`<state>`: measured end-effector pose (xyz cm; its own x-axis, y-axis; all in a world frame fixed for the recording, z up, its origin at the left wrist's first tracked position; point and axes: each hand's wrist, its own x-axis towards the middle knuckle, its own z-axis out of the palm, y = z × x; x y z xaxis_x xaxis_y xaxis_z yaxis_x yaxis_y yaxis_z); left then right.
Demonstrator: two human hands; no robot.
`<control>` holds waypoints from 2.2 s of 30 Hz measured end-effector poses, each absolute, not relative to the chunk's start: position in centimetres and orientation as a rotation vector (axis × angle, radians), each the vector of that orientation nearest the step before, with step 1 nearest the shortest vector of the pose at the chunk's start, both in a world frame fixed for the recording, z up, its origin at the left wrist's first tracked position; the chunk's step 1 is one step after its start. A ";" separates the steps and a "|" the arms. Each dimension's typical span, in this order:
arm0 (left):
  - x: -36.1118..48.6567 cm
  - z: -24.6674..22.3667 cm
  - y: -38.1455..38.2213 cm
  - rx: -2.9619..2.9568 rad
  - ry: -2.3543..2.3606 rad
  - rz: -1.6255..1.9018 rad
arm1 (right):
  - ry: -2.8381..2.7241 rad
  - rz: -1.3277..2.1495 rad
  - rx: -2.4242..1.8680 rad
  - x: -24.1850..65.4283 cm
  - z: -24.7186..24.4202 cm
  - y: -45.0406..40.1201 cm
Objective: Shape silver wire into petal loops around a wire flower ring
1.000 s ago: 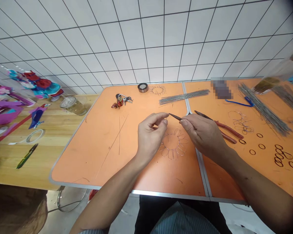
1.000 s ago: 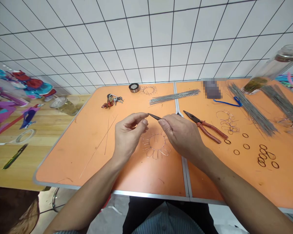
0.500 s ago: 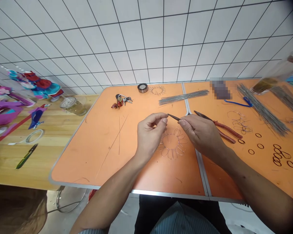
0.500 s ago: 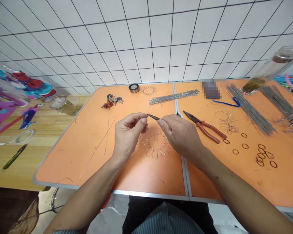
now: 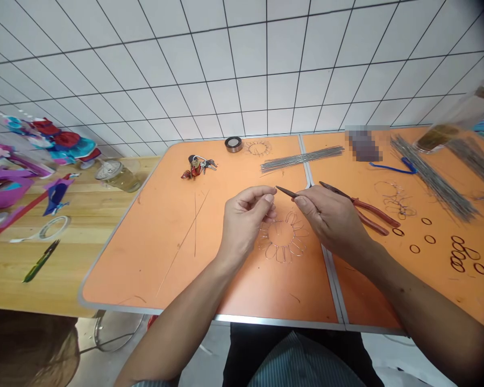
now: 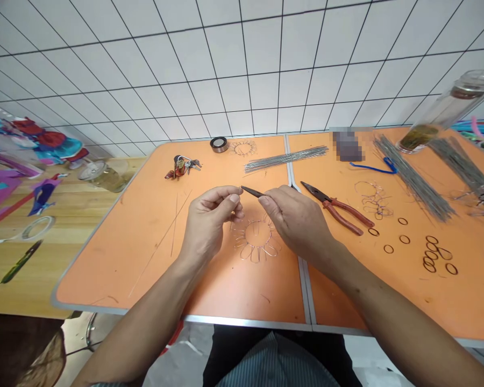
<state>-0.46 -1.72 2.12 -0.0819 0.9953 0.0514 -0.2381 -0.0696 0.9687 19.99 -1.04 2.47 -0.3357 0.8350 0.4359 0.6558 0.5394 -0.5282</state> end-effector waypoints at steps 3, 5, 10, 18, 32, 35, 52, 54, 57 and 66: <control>-0.4 2.1 -1.8 1.111 1.100 1.442 | -2.098 0.364 -1.193 20.0 2.6 -1.0; -0.4 2.1 -1.9 1.182 1.152 1.466 | -2.085 0.395 -1.194 20.0 2.6 -1.0; -0.3 2.0 -2.2 1.410 1.262 1.517 | -2.079 0.430 -1.195 20.0 2.6 -1.0; -0.4 2.0 -2.4 1.744 1.375 1.552 | -2.093 0.488 -1.269 19.7 3.4 -1.3; -0.4 1.3 -2.2 2.113 1.570 1.533 | -2.061 0.568 -1.315 19.6 3.8 -1.5; -0.4 1.3 -2.2 2.099 1.574 1.533 | -2.058 0.586 -1.314 19.6 3.8 -1.5; 0.0 2.1 -1.9 1.195 1.191 1.356 | -2.049 0.477 -1.433 19.1 2.9 -1.7; -0.1 2.2 -1.7 1.097 1.141 1.317 | -2.070 0.405 -1.447 19.0 2.5 -1.6; -0.2 2.2 -1.5 1.008 1.113 1.278 | -2.105 0.289 -1.443 19.1 2.1 -1.4; -0.5 2.4 -1.1 0.994 1.125 1.340 | -2.063 0.542 -1.317 19.5 2.7 -0.8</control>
